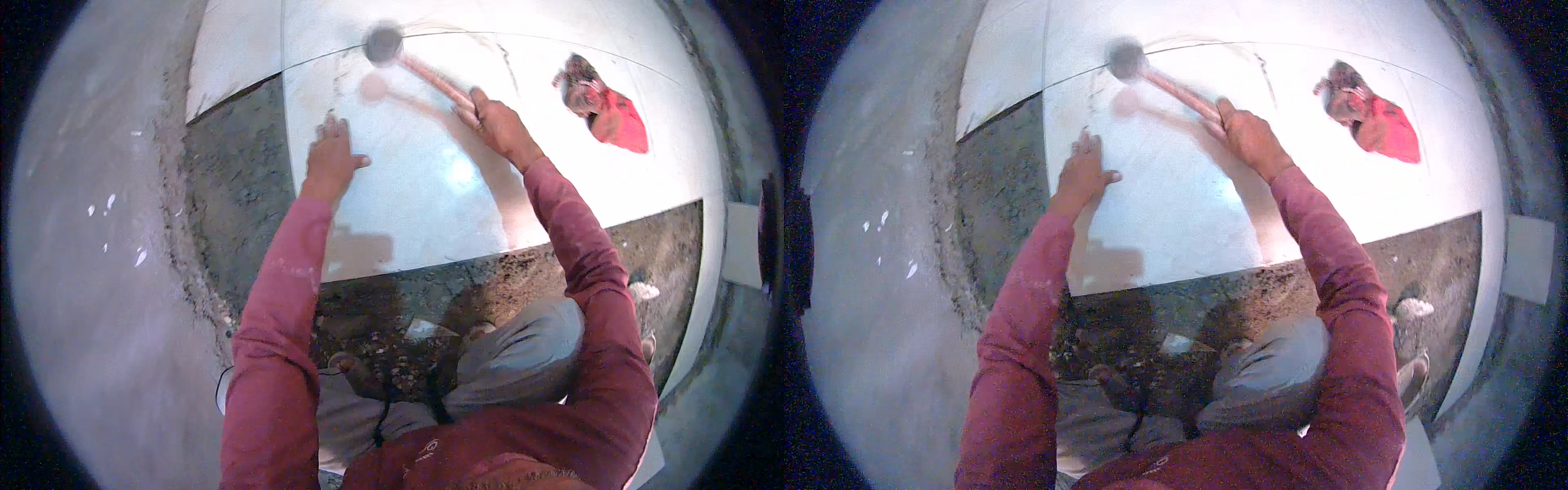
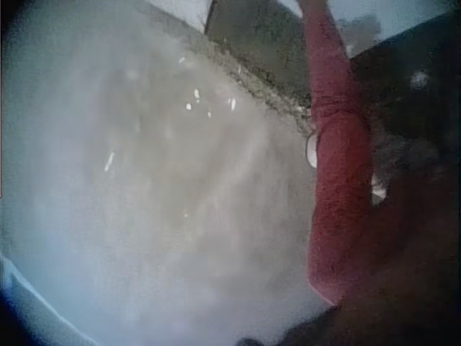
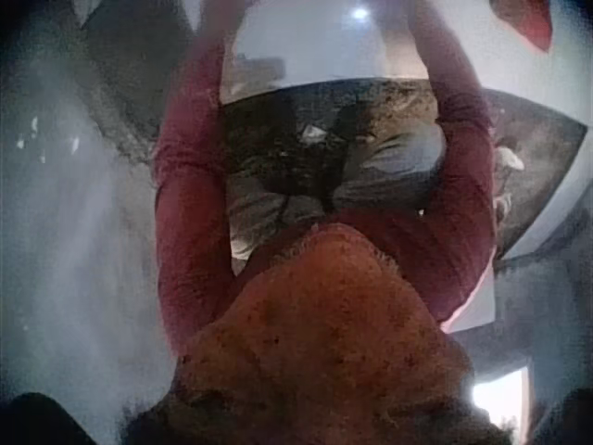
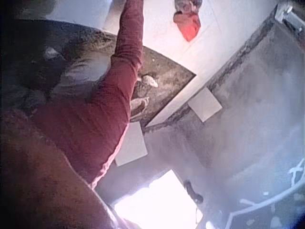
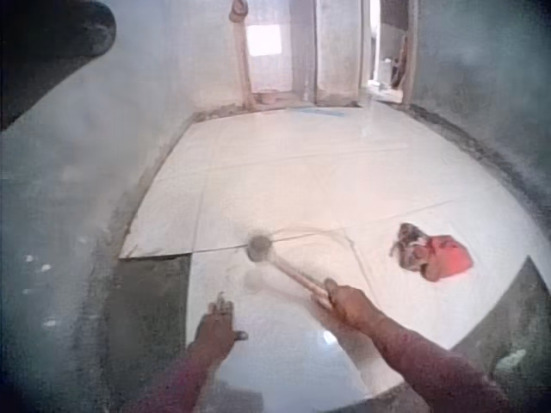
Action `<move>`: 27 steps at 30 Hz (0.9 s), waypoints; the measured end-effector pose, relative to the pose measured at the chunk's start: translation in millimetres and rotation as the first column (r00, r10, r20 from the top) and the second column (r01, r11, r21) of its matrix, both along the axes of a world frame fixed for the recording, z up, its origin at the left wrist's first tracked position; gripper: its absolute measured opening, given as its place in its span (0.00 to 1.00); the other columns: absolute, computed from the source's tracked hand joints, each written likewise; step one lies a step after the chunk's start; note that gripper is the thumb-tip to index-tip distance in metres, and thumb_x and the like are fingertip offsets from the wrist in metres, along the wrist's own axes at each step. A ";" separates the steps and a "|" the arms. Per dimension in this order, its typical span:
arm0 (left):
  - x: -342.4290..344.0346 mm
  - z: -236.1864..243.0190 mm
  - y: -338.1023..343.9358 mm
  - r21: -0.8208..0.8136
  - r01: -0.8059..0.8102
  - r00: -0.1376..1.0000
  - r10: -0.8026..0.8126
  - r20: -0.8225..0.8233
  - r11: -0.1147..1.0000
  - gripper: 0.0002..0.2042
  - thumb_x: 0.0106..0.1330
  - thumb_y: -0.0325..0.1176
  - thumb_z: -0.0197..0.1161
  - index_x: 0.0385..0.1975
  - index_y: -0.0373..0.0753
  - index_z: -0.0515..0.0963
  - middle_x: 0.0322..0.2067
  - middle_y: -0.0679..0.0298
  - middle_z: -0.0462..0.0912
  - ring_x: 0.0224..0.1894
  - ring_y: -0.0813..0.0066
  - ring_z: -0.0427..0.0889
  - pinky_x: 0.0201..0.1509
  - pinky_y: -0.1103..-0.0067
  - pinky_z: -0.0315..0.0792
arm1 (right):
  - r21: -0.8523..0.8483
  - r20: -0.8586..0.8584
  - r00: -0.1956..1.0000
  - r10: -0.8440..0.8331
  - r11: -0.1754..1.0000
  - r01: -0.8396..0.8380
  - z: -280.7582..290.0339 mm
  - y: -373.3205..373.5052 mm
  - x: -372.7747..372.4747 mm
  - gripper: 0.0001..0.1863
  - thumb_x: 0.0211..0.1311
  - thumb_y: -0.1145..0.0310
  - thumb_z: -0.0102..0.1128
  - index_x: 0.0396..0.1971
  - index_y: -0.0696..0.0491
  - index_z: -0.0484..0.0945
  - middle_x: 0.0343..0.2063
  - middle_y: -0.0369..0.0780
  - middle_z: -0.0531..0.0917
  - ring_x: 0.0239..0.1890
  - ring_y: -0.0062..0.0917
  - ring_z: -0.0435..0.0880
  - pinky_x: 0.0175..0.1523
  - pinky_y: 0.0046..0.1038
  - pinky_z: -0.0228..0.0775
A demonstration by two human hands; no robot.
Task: The person levels a floor tile by tapping it with a mallet, wipes the surface with a cloth, and spreads mortar with a trowel.
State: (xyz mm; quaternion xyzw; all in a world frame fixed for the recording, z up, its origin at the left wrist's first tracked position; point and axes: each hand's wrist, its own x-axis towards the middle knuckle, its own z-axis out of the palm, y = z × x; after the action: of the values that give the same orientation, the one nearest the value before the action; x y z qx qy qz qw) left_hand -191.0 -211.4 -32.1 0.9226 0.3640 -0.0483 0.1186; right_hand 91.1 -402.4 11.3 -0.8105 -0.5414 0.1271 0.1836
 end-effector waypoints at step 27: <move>37.8 36.1 -106.1 -0.213 0.026 0.956 -0.087 -0.282 0.977 0.55 0.57 0.51 0.78 0.80 0.44 0.48 0.81 0.51 0.39 0.75 0.17 0.44 0.67 0.27 0.57 | -0.009 0.000 0.992 -0.123 0.992 0.123 -11.7 -192.6 25.1 0.18 0.74 0.54 0.59 0.44 0.54 0.68 0.26 0.53 0.83 0.30 0.54 0.86 0.35 0.50 0.76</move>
State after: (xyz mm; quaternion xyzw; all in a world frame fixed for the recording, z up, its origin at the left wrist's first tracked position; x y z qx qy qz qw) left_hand -153.2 -317.5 4.0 0.8982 0.3438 -0.2237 0.1582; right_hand 116.2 -594.9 -0.4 -0.8432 -0.4897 0.1181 0.1877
